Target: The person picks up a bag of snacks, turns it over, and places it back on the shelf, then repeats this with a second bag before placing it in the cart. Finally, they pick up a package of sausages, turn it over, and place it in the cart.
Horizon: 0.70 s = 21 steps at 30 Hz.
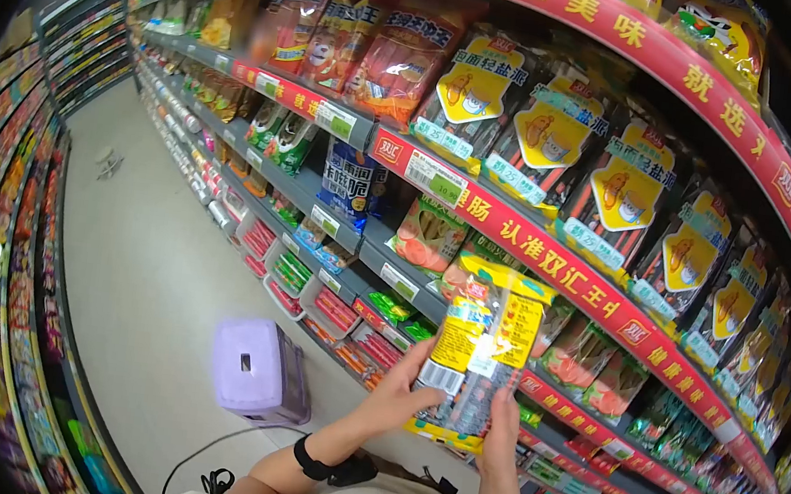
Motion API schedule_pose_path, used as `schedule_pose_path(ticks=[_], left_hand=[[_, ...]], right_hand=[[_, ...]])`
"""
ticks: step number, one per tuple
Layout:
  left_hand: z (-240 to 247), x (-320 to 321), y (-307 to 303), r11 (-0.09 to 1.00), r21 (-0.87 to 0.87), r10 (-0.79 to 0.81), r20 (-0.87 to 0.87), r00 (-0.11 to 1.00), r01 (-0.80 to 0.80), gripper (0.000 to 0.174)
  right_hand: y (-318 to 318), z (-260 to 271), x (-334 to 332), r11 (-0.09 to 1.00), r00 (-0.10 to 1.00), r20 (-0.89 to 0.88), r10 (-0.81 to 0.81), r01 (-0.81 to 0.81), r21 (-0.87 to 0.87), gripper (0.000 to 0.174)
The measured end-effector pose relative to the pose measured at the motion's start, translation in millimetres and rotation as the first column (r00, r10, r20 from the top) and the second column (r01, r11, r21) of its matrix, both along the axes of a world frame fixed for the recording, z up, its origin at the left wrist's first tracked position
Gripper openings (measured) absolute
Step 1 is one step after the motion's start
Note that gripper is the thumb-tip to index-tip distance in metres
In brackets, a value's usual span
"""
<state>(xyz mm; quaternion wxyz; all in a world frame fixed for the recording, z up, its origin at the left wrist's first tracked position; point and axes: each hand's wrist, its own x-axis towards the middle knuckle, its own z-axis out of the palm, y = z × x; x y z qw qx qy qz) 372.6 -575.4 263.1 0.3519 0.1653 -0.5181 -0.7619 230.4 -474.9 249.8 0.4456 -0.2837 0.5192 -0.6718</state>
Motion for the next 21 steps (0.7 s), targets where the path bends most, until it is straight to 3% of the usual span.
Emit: schedule_pose_path(ticks=[9,13,21], left_hand=[[8.2,46.0,-58.9,0.989,0.096,-0.113,-0.004,0.994,0.112,0.073],[9.6,56.9,-71.2,0.974,0.184,-0.127,-0.025,0.992,0.130,0.072],[9.7,64.2,-91.6,0.975,0.172,-0.141,-0.024,0.990,0.143,0.071]], right_hand=[[-49.5,18.5,65.9,0.990,0.989,-0.056,-0.140,0.140,0.000,0.029],[-61.0,23.3,80.1,0.988,0.986,-0.066,-0.152,0.152,0.002,0.031],[-78.6,23.0,89.4,0.988,0.983,-0.091,-0.157,0.157,-0.010,0.032]])
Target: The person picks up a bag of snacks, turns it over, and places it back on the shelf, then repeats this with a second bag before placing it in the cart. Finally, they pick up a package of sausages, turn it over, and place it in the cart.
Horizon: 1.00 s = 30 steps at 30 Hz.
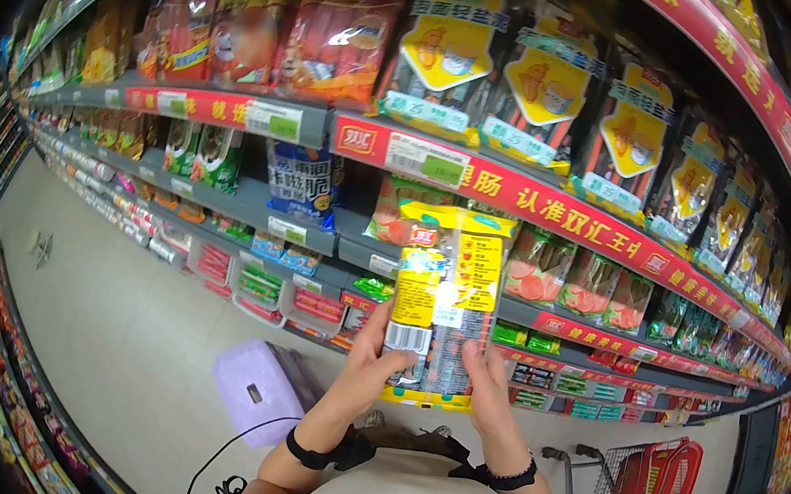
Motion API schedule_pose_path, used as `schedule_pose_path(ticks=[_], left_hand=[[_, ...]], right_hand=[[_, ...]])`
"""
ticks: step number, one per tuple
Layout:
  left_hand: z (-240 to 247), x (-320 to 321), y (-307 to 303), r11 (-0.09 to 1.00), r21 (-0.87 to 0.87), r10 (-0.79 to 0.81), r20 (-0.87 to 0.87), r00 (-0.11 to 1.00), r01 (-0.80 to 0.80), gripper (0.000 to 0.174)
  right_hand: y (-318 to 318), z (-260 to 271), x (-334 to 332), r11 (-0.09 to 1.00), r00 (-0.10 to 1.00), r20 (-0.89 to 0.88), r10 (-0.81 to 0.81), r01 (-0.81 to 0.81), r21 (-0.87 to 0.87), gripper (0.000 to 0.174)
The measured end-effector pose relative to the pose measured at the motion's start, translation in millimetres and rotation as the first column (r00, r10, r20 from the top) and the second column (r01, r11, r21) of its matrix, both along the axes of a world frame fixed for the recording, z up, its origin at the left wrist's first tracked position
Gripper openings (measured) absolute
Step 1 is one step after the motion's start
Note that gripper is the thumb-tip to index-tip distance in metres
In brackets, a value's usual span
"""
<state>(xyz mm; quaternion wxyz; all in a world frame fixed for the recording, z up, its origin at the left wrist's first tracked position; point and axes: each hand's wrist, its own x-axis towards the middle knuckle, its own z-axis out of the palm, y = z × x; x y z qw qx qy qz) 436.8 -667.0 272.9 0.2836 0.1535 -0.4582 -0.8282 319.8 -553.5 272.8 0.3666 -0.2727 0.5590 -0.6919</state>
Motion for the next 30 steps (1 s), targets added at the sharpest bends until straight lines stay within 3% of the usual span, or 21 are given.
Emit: schedule_pose_path(ticks=[2,5,6,8,9,11,12,14,20,22,28,30], left_hand=[[-5.4,0.5,-1.8,0.999,-0.028,-0.026,0.000,1.000,0.026,0.071],[-5.4,-2.4,-0.2,1.000,-0.012,0.024,0.030,0.999,-0.024,0.068],[-5.9,-3.3,1.3,0.999,-0.033,-0.028,0.020,0.999,0.029,0.068],[-9.6,-7.9,2.9,0.999,-0.032,0.009,0.061,0.998,-0.007,0.067],[-11.3,-11.6,4.9,1.000,-0.023,0.003,0.047,0.999,-0.001,0.067],[-11.6,-23.6,10.4,0.994,-0.031,-0.102,0.030,0.994,0.103,0.067],[-11.5,-28.1,13.9,0.994,0.006,-0.113,0.008,0.994,0.113,0.066],[-13.9,-41.4,22.7,0.986,0.037,-0.164,-0.008,0.986,0.164,0.066],[-9.2,-91.3,79.6,0.924,0.014,-0.381,0.034,0.924,0.381,0.064],[-10.4,-108.0,101.0,0.910,-0.008,-0.412,0.058,0.909,0.413,0.063],[-16.7,-165.6,192.9,0.765,-0.026,-0.637,0.115,0.762,0.644,0.063],[-24.6,-183.5,234.1,0.721,0.008,-0.690,0.093,0.718,0.693,0.065]], right_hand=[[0.1,3.8,2.5,0.999,0.998,-0.049,-0.038,0.039,0.020,0.034],[3.0,2.5,-0.2,0.997,0.997,-0.064,0.038,-0.034,0.062,0.040],[6.1,3.6,-0.7,0.999,0.997,-0.074,-0.016,0.019,0.040,0.040],[8.3,6.0,-0.7,1.000,0.998,-0.058,0.029,-0.029,0.012,0.042],[10.9,4.8,-1.9,0.998,0.996,-0.073,-0.057,0.056,-0.015,0.042],[20.2,0.0,-4.9,0.998,0.993,-0.117,-0.025,0.018,-0.060,0.044],[27.2,-0.5,-6.5,0.992,0.987,-0.117,-0.108,0.100,-0.076,0.044],[42.0,-2.2,-10.5,0.991,0.986,-0.127,-0.113,0.102,-0.088,0.047],[116.9,-5.6,-31.6,0.961,0.963,-0.037,-0.269,0.266,-0.072,0.051],[141.4,-9.0,-36.1,0.915,0.916,-0.040,-0.400,0.397,-0.068,0.046],[245.1,-17.6,-61.0,0.853,0.854,0.023,-0.519,0.520,-0.044,0.052],[289.0,-14.0,-69.2,0.815,0.818,0.123,-0.562,0.573,-0.083,0.052]])
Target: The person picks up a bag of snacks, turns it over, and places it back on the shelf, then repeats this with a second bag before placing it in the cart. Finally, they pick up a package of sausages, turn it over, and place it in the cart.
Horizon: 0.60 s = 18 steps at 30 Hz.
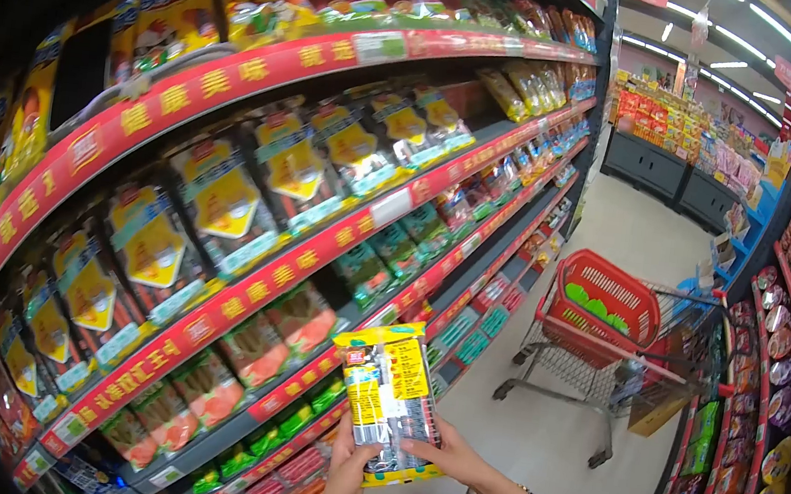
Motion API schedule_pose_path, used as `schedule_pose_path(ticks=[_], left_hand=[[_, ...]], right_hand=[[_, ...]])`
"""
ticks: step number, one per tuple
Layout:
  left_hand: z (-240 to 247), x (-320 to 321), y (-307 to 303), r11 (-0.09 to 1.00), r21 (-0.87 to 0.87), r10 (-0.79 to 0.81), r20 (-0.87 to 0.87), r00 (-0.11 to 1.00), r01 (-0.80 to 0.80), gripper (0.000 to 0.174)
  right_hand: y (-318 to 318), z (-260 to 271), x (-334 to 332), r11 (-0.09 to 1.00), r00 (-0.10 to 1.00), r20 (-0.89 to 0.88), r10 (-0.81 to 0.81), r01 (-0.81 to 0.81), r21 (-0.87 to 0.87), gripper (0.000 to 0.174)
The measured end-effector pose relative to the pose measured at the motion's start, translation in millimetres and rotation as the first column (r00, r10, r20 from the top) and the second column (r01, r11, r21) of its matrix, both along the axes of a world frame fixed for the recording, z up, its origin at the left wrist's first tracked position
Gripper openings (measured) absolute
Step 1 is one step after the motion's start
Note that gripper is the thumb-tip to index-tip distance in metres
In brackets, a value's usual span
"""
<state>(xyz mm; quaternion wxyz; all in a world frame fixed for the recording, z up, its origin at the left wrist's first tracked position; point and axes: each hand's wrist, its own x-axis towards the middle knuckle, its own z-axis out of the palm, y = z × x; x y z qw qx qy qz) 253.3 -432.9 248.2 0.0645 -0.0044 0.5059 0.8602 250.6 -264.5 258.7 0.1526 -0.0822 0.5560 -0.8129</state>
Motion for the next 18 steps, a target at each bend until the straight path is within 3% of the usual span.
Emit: schedule_pose_path(ticks=[2,5,6,8,9,10,12,13,14,16,17,18], left_hand=[[1.3,-17.9,43.3,0.998,0.032,-0.048,0.003,0.999,0.048,0.066],[-0.3,-43.9,103.6,0.975,-0.112,-0.209,-0.141,0.968,0.194,0.078],[-1.2,-49.8,121.7,0.977,-0.118,-0.196,-0.141,0.971,0.180,0.078],[11.2,-63.9,156.3,0.916,-0.400,-0.173,-0.310,0.935,0.036,0.084],[5.9,-72.1,170.0,0.860,-0.508,-0.250,-0.342,0.906,0.046,0.086],[-0.1,-79.9,185.8,0.865,-0.500,-0.243,-0.352,0.904,0.038,0.086],[-7.9,-95.2,220.4,0.865,-0.500,-0.337,-0.513,0.790,0.045,0.091],[21.4,-91.1,237.4,0.976,-0.114,-0.216,-0.445,0.869,0.184,0.083],[20.1,-99.4,242.4,0.980,-0.110,-0.197,-0.449,0.871,0.165,0.083],[13.5,-116.6,239.5,0.997,-0.063,-0.064,-0.212,0.975,0.052,0.072],[12.7,-125.7,238.1,0.995,-0.097,-0.046,-0.178,0.983,0.029,0.060],[12.6,-134.0,236.9,0.994,-0.112,-0.030,-0.184,0.982,0.010,0.060]], right_hand=[[45.2,-5.6,-11.5,0.999,0.999,0.007,-0.040,0.040,0.019,0.050],[112.2,-7.7,-27.8,0.978,0.984,-0.059,-0.169,0.174,0.110,0.049],[131.0,-5.9,-32.7,0.981,0.986,-0.059,-0.155,0.161,0.105,0.049],[163.2,-1.6,-44.3,0.941,0.938,-0.204,-0.282,0.312,0.133,0.050],[177.3,1.3,-50.5,0.894,0.916,-0.245,-0.317,0.375,0.243,0.052],[188.5,7.7,-55.7,0.894,0.915,-0.256,-0.311,0.373,0.249,0.052],[202.2,22.3,-62.0,0.754,0.790,-0.587,-0.174,0.491,0.437,0.053],[204.3,25.2,-64.9,0.800,0.780,-0.613,-0.128,0.447,0.401,0.053],[213.0,32.3,-70.1,0.806,0.779,-0.617,-0.111,0.433,0.403,0.053],[224.3,42.2,-87.9,0.839,0.768,-0.638,0.064,0.305,0.451,0.070],[233.2,33.8,-103.2,0.826,0.741,-0.671,0.024,0.364,0.431,0.059],[237.8,27.1,-117.7,0.839,0.736,-0.677,0.028,0.351,0.417,0.059]])
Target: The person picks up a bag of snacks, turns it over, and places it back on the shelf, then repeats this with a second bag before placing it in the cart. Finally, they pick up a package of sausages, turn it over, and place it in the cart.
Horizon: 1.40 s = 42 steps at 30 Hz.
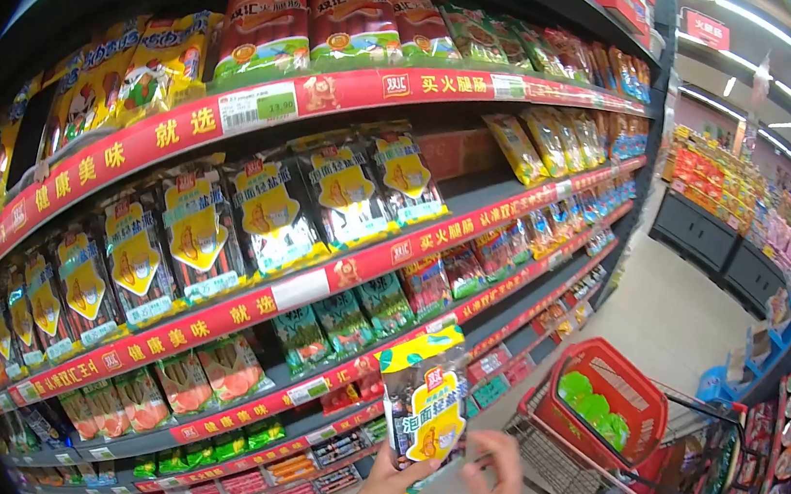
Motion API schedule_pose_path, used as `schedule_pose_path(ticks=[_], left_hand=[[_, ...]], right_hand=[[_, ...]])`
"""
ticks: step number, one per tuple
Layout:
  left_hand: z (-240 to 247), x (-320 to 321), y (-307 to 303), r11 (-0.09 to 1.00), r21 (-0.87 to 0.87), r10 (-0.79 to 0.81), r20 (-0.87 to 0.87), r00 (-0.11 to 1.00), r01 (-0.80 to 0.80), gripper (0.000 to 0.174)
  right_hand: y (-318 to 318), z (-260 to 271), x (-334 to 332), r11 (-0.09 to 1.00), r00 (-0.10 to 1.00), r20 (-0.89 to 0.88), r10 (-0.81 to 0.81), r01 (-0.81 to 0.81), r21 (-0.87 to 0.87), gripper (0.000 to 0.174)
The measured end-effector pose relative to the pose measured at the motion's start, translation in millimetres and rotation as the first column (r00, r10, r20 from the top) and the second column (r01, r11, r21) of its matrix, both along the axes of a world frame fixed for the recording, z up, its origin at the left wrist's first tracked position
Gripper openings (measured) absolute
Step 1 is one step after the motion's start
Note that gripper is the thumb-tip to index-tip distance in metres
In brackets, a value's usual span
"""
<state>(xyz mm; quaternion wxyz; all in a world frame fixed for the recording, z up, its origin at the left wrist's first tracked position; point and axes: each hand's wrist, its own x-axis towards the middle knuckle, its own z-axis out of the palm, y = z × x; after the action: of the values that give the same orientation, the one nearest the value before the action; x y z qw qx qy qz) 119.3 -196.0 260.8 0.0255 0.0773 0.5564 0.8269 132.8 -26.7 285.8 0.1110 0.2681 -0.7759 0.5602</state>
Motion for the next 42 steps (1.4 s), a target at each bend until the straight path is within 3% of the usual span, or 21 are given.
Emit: schedule_pose_path(ticks=[2,4,6,7,9,11,12,14,16,18,19,21,26,27,28,30,31,32,34,40,42], left_hand=[[1.0,-15.8,-0.2,0.997,0.045,-0.070,0.178,0.982,0.063,0.056],[5.2,-37.2,7.9,0.991,0.102,-0.107,0.152,0.983,0.092,0.053],[13.7,-61.2,15.6,0.969,0.041,-0.247,0.103,0.964,0.244,0.058],[23.1,-77.4,21.5,0.952,-0.003,-0.307,0.029,0.951,0.307,0.066],[55.0,-107.7,34.1,0.931,-0.125,-0.354,-0.083,0.932,0.342,0.075],[74.9,-146.5,37.3,0.909,-0.345,-0.358,-0.355,0.863,0.235,0.080],[95.3,-161.6,34.9,0.883,-0.469,-0.289,-0.533,0.795,0.006,0.081],[132.9,-186.6,23.0,0.699,-0.576,-0.251,-0.754,0.607,-0.425,0.081],[162.6,-199.9,9.0,0.434,-0.613,-0.222,-0.783,0.581,-0.660,0.073],[176.0,-218.0,-6.8,0.133,-0.580,-0.222,-0.808,0.546,-0.804,0.066],[180.1,-225.6,-12.2,0.132,-0.586,-0.219,-0.804,0.553,-0.800,0.066],[185.3,-237.5,-21.3,-0.142,-0.510,-0.220,-0.819,0.530,-0.848,0.061],[171.0,-260.1,-35.7,-0.266,-0.503,-0.178,-0.813,0.555,-0.822,0.058],[169.2,-260.4,-35.3,-0.286,-0.521,-0.173,-0.797,0.578,-0.804,0.059],[168.6,-260.7,-34.6,-0.306,-0.538,-0.169,-0.781,0.601,-0.786,0.060],[168.7,-262.8,-33.7,-0.325,-0.516,-0.155,-0.798,0.583,-0.792,0.062],[169.7,-263.2,-32.7,-0.338,-0.527,-0.148,-0.788,0.597,-0.780,0.062],[169.1,-263.2,-31.8,-0.350,-0.544,-0.139,-0.775,0.616,-0.763,0.062],[168.4,-264.2,-31.9,-0.373,-0.549,-0.128,-0.768,0.627,-0.748,0.064],[172.0,-263.9,-26.5,-0.378,-0.577,-0.105,-0.750,0.653,-0.724,0.064],[171.6,-264.7,-24.8,-0.375,-0.574,-0.110,-0.753,0.649,-0.728,0.065]], right_hand=[[7.2,-14.3,-28.5,0.930,0.944,0.102,-0.315,0.328,-0.165,0.046],[15.1,-27.3,-58.6,0.932,0.963,0.157,-0.219,0.254,-0.259,0.044],[21.5,-15.9,-80.3,0.929,0.936,0.352,0.023,0.110,-0.354,0.039],[17.6,4.9,-90.8,0.883,0.955,0.296,0.015,0.126,-0.452,0.036],[26.3,22.3,-123.7,0.867,0.965,0.257,-0.050,0.169,-0.469,0.034],[37.8,42.9,-155.9,0.834,0.967,0.243,-0.078,0.197,-0.515,0.031],[46.0,57.0,-175.3,0.822,0.964,0.262,-0.047,0.186,-0.538,0.030],[65.0,78.2,-219.8,0.810,0.953,0.295,0.070,0.118,-0.574,0.031],[69.5,118.9,-258.0,0.799,0.930,0.299,0.215,0.008,-0.601,0.033],[69.4,141.3,-304.5,0.829,0.916,0.326,0.232,-0.010,-0.560,0.033],[67.6,151.6,-322.5,0.866,0.913,0.360,0.194,0.013,-0.499,0.034],[61.5,165.3,-361.6,0.915,0.925,0.348,0.150,0.004,-0.404,0.037],[31.7,185.4,-448.2,0.959,0.983,0.175,-0.050,0.097,-0.268,0.044],[27.2,185.0,-459.0,0.958,0.956,0.234,-0.175,0.220,-0.182,0.045],[27.7,175.4,-485.9,0.969,0.942,0.270,-0.199,0.231,-0.092,0.049],[21.8,164.6,-490.8,0.997,0.992,0.112,0.054,-0.048,-0.063,0.055],[19.6,160.7,-489.7,0.999,0.985,0.167,0.045,-0.049,0.019,0.057],[14.1,153.9,-485.4,0.997,0.995,0.075,0.065,-0.060,-0.056,0.055],[19.8,151.3,-490.6,0.990,0.991,-0.024,0.131,-0.130,0.047,0.054],[33.8,157.6,-490.5,0.942,0.993,-0.044,0.108,-0.088,0.323,0.058],[26.0,151.3,-477.1,0.958,0.999,-0.019,0.026,-0.019,0.286,0.056]])
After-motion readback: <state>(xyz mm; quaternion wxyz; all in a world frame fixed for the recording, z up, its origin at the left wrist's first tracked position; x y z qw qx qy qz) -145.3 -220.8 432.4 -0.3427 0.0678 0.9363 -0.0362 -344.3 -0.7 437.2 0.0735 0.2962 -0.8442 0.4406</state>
